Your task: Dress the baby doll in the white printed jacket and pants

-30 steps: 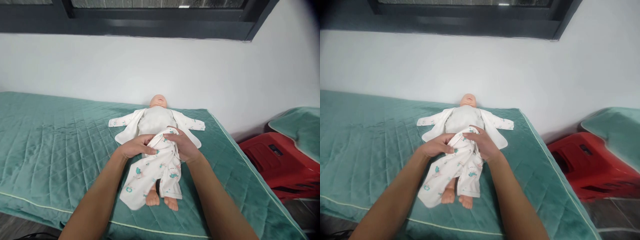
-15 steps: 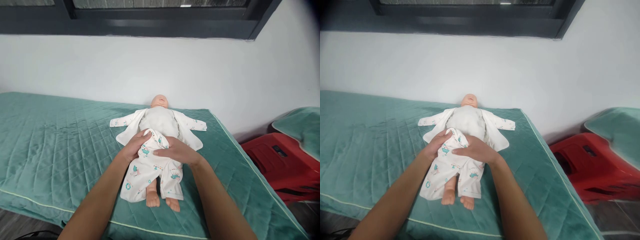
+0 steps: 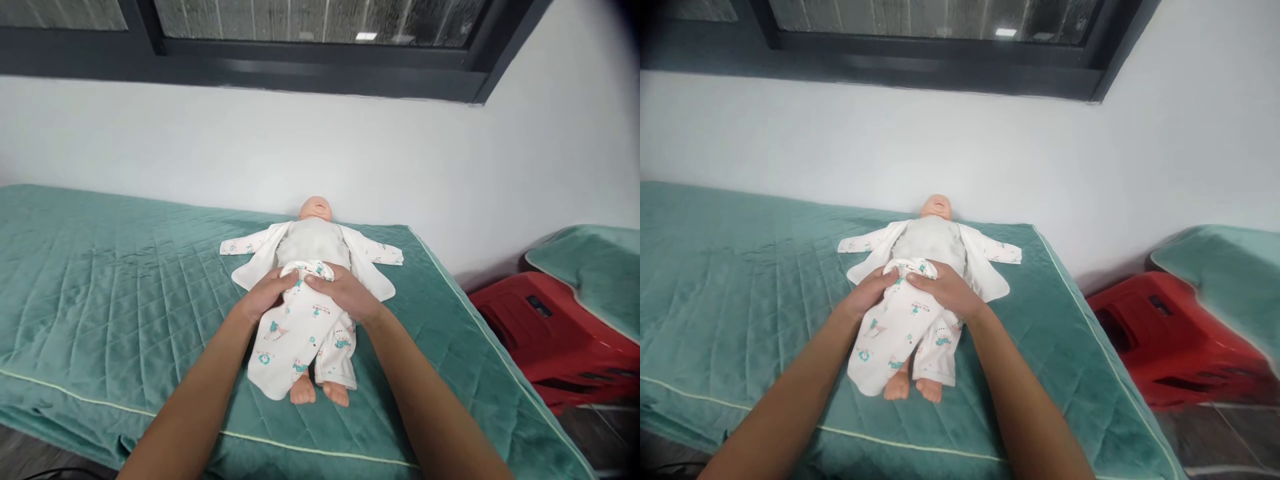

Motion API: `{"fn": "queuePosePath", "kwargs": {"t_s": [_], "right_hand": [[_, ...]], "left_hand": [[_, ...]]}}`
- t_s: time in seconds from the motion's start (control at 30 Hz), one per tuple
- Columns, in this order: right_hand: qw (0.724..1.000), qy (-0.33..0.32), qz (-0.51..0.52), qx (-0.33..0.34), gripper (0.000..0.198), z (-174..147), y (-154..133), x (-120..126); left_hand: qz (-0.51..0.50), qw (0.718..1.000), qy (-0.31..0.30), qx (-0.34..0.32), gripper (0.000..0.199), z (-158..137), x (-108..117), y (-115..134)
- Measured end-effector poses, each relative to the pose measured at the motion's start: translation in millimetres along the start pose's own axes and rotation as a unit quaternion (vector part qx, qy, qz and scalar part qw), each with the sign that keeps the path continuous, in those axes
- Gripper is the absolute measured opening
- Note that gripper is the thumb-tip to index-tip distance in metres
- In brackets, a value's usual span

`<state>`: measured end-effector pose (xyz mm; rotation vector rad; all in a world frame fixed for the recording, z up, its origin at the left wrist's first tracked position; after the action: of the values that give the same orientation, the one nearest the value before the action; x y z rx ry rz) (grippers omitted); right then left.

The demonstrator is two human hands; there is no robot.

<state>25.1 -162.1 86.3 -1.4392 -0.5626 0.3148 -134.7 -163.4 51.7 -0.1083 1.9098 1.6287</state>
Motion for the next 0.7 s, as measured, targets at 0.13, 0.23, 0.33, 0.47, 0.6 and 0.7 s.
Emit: {"fn": "queuePosePath", "kwargs": {"t_s": [0.13,0.23,0.33,0.47,0.6,0.7], "right_hand": [[0.989,-0.125,-0.080,-0.009,0.047,-3.1,-7.4,2.1],[0.981,-0.139,-0.130,-0.023,0.045,-1.5,-9.7,6.0],[0.984,-0.098,-0.151,-0.002,0.047,2.8,-7.4,6.3],[0.980,-0.087,-0.175,0.018,0.047,4.4,-1.1,-1.1],[0.967,-0.096,-0.234,0.040,0.045,3.1,-1.8,-8.8],[0.954,-0.102,-0.278,0.053,0.045,1.9,-5.0,-11.8]], "left_hand": [[-0.006,0.998,0.061,-0.007,0.044,-5.9,-6.9,4.4],[-0.030,0.997,0.071,-0.003,0.045,-12.5,-13.8,5.1],[-0.077,0.994,0.071,0.003,0.045,-26.4,-26.4,4.5],[-0.141,0.983,0.113,0.016,0.034,-56.7,-47.8,2.0],[-0.200,0.960,0.190,0.040,0.025,-87.1,-63.0,-4.5],[-0.225,0.956,0.189,0.006,0.019,-102.3,-72.5,-6.1]]}}
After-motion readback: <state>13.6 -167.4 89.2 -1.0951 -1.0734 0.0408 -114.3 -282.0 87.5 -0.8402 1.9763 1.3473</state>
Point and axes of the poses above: each hand's wrist, its own z-axis towards the middle knuckle, its own x-axis out of the back of the hand, y = z × x, the point moved 3 cm from there along z, towards the middle knuckle, and after that the axes turned 6 degrees about -z, right-handed, at the moved point
